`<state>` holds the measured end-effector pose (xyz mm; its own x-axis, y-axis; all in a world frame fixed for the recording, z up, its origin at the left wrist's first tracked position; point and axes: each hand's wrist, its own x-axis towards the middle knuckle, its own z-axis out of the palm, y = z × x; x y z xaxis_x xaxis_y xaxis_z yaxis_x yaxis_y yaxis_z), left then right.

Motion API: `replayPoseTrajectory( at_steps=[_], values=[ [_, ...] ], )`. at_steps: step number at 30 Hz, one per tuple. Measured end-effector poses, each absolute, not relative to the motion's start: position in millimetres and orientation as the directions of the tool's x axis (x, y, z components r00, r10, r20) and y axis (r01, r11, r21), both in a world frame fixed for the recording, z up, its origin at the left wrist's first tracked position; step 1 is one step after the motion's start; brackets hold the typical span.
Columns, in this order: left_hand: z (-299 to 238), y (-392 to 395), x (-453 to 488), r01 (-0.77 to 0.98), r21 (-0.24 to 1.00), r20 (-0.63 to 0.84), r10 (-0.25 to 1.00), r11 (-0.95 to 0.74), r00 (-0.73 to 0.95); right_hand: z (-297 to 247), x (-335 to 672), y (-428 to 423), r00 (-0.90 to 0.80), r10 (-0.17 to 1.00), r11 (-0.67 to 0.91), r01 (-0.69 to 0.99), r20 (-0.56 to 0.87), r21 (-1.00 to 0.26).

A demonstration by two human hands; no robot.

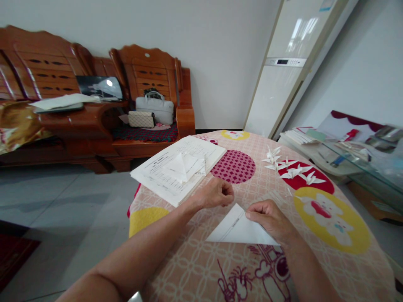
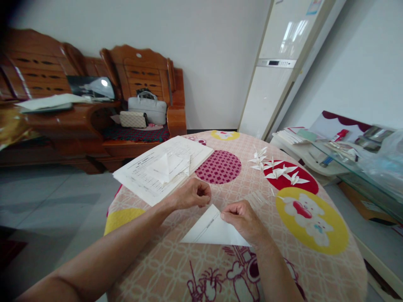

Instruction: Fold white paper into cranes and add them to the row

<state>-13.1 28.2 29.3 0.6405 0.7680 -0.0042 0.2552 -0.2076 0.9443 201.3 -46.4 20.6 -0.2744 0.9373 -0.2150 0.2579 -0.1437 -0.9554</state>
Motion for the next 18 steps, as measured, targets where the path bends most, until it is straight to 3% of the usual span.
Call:
replayPoseTrajectory(
  at_steps=[3,7,13,18],
  values=[
    [30.1,33.5,-17.8,0.119,0.993,-0.056,0.796,-0.021,0.603,18.1,202.9,-45.4,-0.241,0.944,-0.177,0.197,-0.223,-0.964],
    [30.0,31.3,-14.6,0.067,0.989,-0.140,0.705,0.130,0.695,13.8,204.0,-43.7,-0.210,0.954,-0.185,0.153,-0.214,-0.971],
    [22.5,25.3,-5.0,0.132,0.991,-0.098,0.743,0.013,0.662,20.0,196.3,-43.0,-0.243,0.964,-0.064,0.172,-0.106,-0.983],
    [25.5,19.7,1.0,0.194,0.973,-0.023,0.785,-0.125,0.620,22.3,189.1,-44.0,-0.138,0.988,0.127,0.427,0.075,-0.895]
  ],
)
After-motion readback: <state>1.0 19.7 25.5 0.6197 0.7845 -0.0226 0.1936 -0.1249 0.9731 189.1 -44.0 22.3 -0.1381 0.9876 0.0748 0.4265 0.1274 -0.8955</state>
